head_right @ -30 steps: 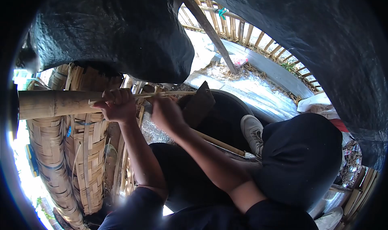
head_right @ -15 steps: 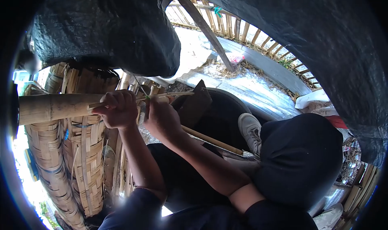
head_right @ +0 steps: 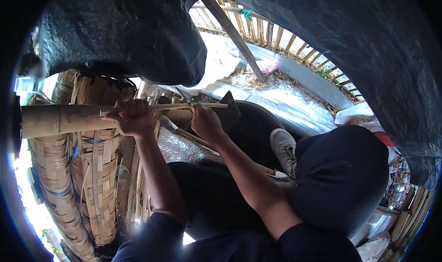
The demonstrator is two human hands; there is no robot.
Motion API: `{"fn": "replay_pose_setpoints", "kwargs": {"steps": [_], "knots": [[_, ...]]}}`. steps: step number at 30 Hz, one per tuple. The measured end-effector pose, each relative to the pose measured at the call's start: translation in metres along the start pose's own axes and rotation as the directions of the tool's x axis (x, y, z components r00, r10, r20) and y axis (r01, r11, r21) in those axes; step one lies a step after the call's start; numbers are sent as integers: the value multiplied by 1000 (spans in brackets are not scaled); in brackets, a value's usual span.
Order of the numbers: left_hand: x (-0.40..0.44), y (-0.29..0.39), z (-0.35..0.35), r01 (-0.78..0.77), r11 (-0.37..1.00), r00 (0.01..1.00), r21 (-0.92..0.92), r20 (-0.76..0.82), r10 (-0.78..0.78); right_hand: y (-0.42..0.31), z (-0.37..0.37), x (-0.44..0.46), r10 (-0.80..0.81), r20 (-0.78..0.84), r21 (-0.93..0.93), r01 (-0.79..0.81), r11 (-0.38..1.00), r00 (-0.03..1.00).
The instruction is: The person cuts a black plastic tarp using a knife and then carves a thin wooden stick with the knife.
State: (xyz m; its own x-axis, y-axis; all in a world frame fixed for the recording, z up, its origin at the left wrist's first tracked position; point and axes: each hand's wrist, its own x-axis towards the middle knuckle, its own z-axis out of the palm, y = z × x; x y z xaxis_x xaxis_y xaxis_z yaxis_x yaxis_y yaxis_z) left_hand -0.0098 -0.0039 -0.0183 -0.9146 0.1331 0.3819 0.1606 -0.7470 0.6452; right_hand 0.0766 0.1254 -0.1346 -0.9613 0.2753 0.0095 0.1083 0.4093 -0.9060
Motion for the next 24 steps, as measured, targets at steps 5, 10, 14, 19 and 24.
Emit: {"fn": "replay_pose_setpoints", "kwargs": {"steps": [5, 10, 14, 19, 24], "knots": [[4, -3, 8, 73, 995, 993, -72, 95, -66, -102, -21, -18, -88, -45, 178, 95, 980, 995], [3, 0, 1, 75, 997, 985, -19, 157, -71, -13, -2, -5, 36, -25, 16, -35, 999, 999], [5, 0, 1, 68, 996, 993, -51, 96, -63, -56, -17, -8, -67, 16, -30, 68, 997, 998], [2, -5, 11, 132, 988, 988, -82, 96, -124, -65, -16, -15, -73, -53, 3, 73, 997, 996], [4, 0, 2, 62, 998, 992, -10, 115, -60, -19, -7, -3, 55, 17, -149, -52, 987, 998]]}}
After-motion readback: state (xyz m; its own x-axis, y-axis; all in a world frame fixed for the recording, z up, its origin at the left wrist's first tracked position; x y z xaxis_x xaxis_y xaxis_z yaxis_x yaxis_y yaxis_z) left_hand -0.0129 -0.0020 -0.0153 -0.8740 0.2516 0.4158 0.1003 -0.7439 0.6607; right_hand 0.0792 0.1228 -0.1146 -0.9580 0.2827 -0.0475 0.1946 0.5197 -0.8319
